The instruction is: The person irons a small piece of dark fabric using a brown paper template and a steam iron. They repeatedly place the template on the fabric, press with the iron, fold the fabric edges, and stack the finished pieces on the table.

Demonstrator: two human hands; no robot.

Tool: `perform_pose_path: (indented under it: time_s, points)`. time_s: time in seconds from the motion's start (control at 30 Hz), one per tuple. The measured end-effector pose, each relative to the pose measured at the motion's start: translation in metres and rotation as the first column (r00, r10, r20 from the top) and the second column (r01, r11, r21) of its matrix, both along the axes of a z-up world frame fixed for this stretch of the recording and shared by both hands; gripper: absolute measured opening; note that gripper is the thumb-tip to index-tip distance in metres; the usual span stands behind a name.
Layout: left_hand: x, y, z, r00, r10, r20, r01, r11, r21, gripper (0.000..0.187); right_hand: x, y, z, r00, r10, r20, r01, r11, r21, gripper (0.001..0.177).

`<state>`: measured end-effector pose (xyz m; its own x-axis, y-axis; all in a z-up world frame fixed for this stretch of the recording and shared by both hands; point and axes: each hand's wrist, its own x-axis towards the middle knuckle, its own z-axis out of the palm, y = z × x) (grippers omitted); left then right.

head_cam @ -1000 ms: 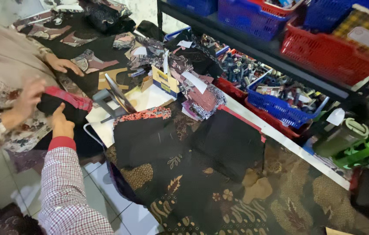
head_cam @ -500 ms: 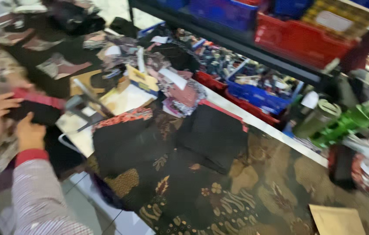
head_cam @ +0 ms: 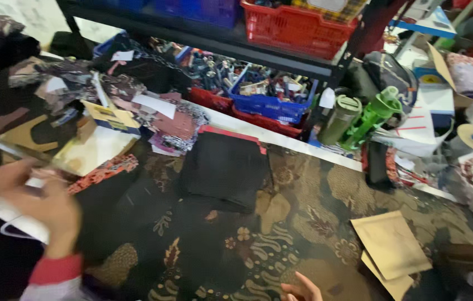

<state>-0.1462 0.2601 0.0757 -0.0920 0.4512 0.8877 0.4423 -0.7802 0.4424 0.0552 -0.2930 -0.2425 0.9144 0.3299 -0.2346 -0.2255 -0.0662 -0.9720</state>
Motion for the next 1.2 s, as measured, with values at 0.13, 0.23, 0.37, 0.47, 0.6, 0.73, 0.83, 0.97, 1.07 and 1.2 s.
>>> perform_pose_path:
  time_s: [0.13, 0.23, 0.37, 0.47, 0.6, 0.73, 0.83, 0.97, 1.07, 1.2]
  points:
    - [0.146, -0.058, 0.005, 0.607, -0.677, -0.416, 0.697, 0.705, -0.13, 0.022, -0.019, 0.008, 0.013, 0.977, -0.051, 0.205, 0.037, 0.997, 0.07, 0.054]
    - [0.251, -0.068, -0.018, 0.375, -0.739, -0.56, 0.765, 0.587, -0.264, 0.021, -0.022, 0.007, 0.029, 0.995, 0.02, 0.093, -0.025, 0.999, 0.045, 0.052]
    - [0.357, -0.042, -0.083, 0.331, -0.524, -0.785, 0.617, 0.749, -0.24, 0.02, -0.018, 0.001, 0.05, 0.982, 0.026, -0.186, 0.003, 0.988, 0.155, 0.053]
    - [0.402, -0.015, -0.12, 0.24, -0.405, -0.882, 0.487, 0.836, -0.251, 0.02, -0.017, -0.004, 0.063, 0.997, 0.017, -0.082, 0.012, 0.94, 0.34, 0.052]
    - [0.421, 0.001, -0.128, 0.194, -0.415, -0.889, 0.505, 0.819, -0.272, 0.019, -0.024, -0.006, 0.062, 0.985, -0.081, 0.155, 0.045, 0.975, 0.219, 0.052]
    - [0.412, -0.003, -0.113, 0.206, -0.344, -0.916, 0.471, 0.856, -0.215, 0.024, -0.025, -0.011, 0.073, 0.955, -0.113, 0.276, 0.089, 0.991, 0.097, 0.046]
    - [0.401, -0.013, -0.094, 0.25, -0.395, -0.884, 0.522, 0.824, -0.22, 0.024, -0.024, -0.029, 0.102, 0.944, -0.144, 0.296, 0.184, 0.977, -0.111, 0.042]
    - [0.376, -0.035, -0.053, 0.273, -0.506, -0.818, 0.599, 0.755, -0.268, 0.014, -0.01, -0.089, 0.155, 0.743, -0.335, 0.579, 0.497, 0.856, -0.141, 0.04]
    - [0.342, -0.077, -0.011, 0.268, -0.449, -0.853, 0.577, 0.783, -0.231, 0.016, 0.029, -0.148, 0.175, 0.571, -0.589, 0.572, 0.705, 0.709, 0.026, 0.059]
    - [0.284, -0.167, 0.043, 0.106, -0.615, -0.781, 0.576, 0.678, -0.456, 0.02, 0.077, -0.218, 0.165, 0.457, -0.719, 0.523, 0.83, 0.557, 0.042, 0.1]
